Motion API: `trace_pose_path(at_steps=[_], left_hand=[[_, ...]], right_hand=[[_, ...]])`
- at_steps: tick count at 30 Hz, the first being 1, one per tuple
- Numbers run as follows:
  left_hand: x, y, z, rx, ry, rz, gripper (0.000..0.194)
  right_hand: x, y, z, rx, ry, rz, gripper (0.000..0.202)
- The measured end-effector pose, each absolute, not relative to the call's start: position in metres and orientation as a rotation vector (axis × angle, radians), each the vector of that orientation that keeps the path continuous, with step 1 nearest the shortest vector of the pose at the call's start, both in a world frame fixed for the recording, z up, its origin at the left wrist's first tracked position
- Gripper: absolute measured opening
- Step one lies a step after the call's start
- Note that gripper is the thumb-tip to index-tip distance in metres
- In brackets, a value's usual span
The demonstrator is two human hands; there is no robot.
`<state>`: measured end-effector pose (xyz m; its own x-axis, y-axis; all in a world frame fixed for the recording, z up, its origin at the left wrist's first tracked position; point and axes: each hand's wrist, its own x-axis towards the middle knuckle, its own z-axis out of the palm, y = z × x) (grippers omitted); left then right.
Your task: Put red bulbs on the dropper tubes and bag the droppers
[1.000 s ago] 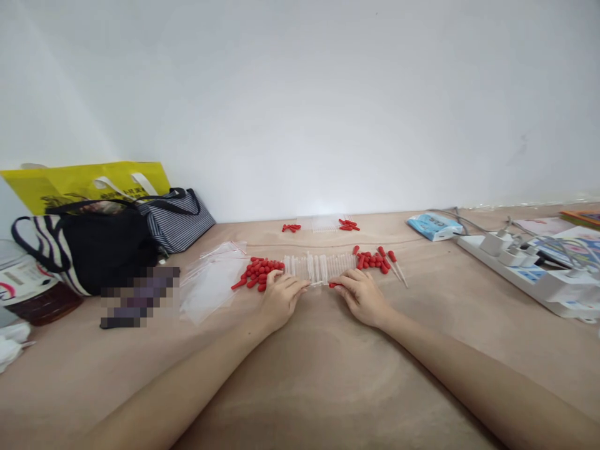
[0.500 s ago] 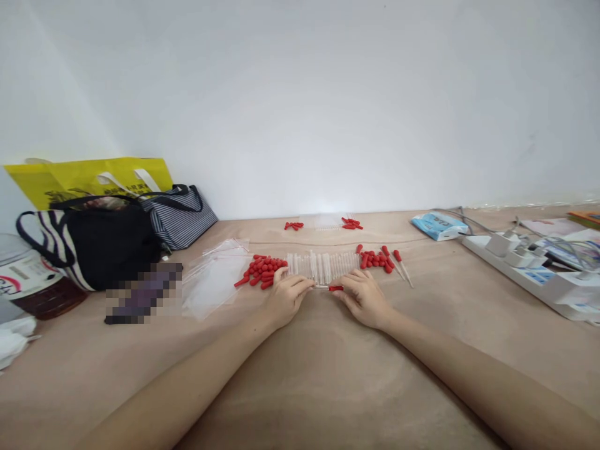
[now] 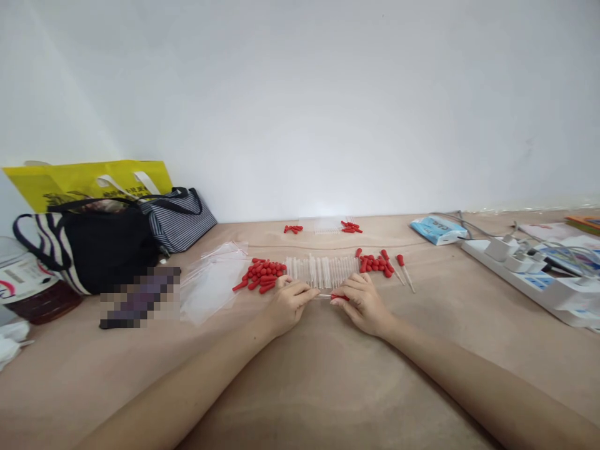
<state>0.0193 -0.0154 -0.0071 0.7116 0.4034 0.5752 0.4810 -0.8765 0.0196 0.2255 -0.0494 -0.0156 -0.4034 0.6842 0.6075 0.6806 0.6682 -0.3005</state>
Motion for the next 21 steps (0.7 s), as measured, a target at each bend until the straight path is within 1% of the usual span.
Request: trace_pose_path(at_steps=[8, 21], left_hand=[[0.0222, -0.0183, -0.0073, -2.695, -0.614, -0.811, 0.028], [0.0274, -0.0203, -0.0084, -2.695, -0.512, -0.831, 0.023]], right_hand=[[0.2256, -0.0479, -0.0195, -0.958, -2.191, -0.158, 0.018], [0.2237, -0.0467, -0.0151, -0.935, -2.324, -0.135, 0.018]])
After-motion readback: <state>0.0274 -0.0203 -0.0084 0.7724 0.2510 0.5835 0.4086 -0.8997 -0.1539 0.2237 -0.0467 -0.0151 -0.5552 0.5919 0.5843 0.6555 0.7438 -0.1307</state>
